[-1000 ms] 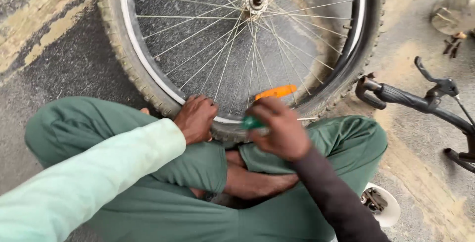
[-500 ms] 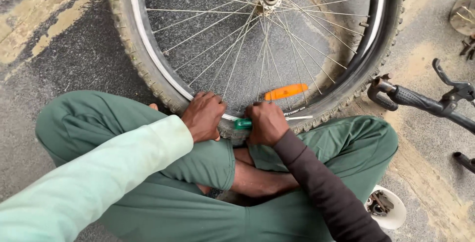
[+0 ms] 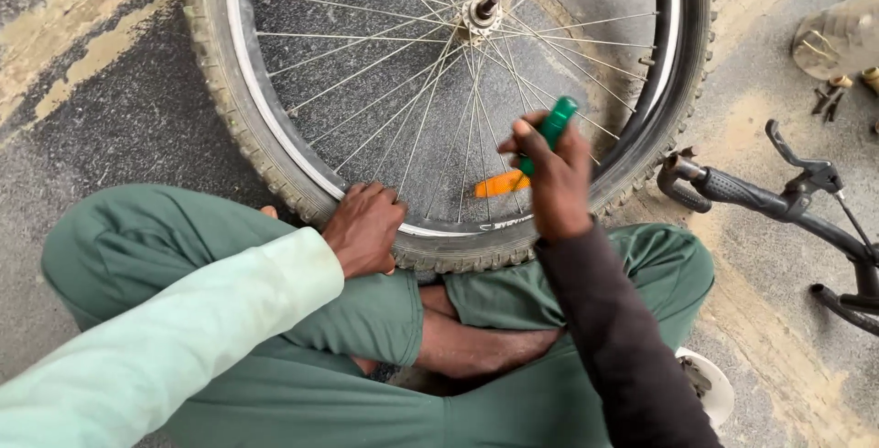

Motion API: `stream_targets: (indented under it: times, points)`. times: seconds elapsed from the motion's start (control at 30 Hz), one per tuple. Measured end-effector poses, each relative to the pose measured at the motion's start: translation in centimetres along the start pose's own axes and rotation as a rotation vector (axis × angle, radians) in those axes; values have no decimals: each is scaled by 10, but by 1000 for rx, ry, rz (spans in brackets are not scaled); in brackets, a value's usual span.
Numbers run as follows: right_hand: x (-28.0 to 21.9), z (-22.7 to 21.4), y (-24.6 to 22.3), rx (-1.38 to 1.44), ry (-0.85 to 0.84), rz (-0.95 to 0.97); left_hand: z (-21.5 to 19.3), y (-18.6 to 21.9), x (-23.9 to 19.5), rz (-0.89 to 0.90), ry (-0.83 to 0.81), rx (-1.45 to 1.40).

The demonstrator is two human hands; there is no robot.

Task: The person sits on the ground and uses a screwdriver to pry the tire bead off the bicycle wheel rim. They work their way around the circumference of the wheel, using the tool to lever the tire away from the rim until a significant portion is detached.

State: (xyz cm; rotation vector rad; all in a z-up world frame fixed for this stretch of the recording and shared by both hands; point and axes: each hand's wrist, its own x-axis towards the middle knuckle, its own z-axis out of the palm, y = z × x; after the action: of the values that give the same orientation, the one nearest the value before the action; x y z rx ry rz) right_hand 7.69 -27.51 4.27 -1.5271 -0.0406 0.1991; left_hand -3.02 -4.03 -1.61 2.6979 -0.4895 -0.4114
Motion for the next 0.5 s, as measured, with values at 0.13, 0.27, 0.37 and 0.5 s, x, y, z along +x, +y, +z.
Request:
stream_targets:
  times: [0.13,0.27,0.37,0.5]
  points:
    - [15,22,55,93,5,17,2,-2,-4,-13,7,-20]
    - [13,31,78,115,-77,106,4,-3,-3,-2,51,-23]
    - [16,32,81,119,-103,169,2,-3,-2,-2,26,-7]
    - [20,30,109,198,-197,254,1,-1,1,-11,-19,27]
